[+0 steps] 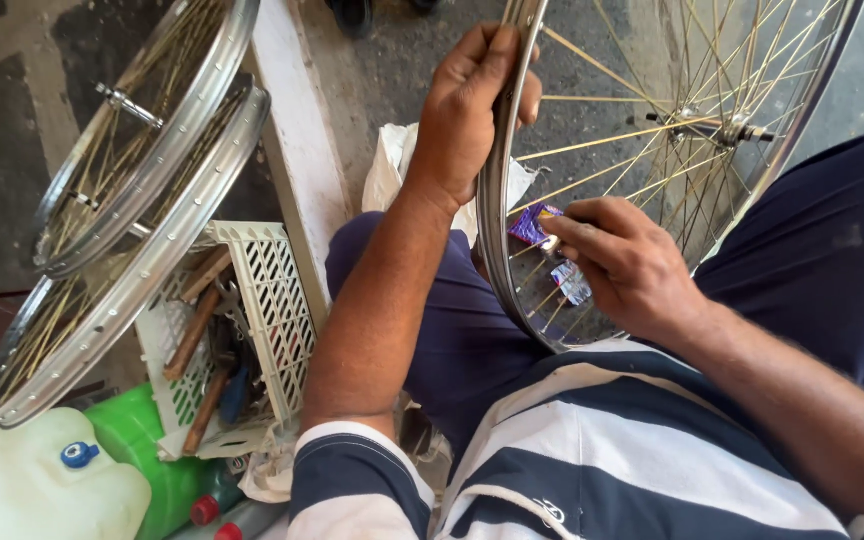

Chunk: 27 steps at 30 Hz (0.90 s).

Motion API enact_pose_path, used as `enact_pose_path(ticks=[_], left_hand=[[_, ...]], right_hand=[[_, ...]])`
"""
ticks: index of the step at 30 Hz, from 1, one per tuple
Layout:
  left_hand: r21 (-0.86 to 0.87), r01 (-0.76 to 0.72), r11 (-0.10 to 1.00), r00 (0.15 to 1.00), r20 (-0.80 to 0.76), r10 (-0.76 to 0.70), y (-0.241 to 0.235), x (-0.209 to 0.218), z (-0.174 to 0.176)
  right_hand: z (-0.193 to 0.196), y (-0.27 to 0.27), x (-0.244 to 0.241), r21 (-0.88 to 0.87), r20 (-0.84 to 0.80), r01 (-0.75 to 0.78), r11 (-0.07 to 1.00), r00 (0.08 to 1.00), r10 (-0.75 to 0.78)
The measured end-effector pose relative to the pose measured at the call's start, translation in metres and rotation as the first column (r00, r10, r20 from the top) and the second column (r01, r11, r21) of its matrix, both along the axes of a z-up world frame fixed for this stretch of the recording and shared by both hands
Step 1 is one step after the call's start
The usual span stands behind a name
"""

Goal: The person sits on the floor and uses a small metal tool to tighten the spokes on a bicycle wheel rim. They rotate the wheel to access different sections and continue the process for the duration of the clip.

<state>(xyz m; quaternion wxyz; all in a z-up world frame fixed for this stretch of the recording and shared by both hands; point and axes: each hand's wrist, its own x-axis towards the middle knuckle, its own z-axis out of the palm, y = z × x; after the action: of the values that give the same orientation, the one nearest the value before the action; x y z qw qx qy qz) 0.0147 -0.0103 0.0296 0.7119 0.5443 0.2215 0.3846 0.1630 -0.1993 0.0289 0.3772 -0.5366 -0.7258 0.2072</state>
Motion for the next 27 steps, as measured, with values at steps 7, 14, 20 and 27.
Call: enact_pose_path(ticks=[7, 14, 20, 27], left_hand=[[-0.059, -0.037, 0.998, 0.999, -0.033, 0.036, -0.002, -0.006, -0.001], [0.034, -0.044, 0.998, 0.993, -0.109, 0.048, -0.003, -0.004, 0.006], [0.072, -0.045, 0.996, 0.975, -0.215, 0.06, -0.003, -0.008, 0.019], [0.062, -0.09, 0.994, 0.972, -0.213, 0.101, -0.005, -0.005, 0.02]], right_hand=[[-0.02, 0.016, -0.015, -0.06, -0.162, 0.017, 0.998, 0.986, -0.026], [-0.035, 0.03, -0.011, -0.211, -0.068, -0.144, 0.967, 0.989, 0.132], [-0.035, 0.034, -0.005, 0.022, -0.213, -0.284, 0.959, 0.935, 0.282], [-0.038, 0.031, -0.01, -0.31, -0.221, -0.15, 0.939, 0.972, 0.082]])
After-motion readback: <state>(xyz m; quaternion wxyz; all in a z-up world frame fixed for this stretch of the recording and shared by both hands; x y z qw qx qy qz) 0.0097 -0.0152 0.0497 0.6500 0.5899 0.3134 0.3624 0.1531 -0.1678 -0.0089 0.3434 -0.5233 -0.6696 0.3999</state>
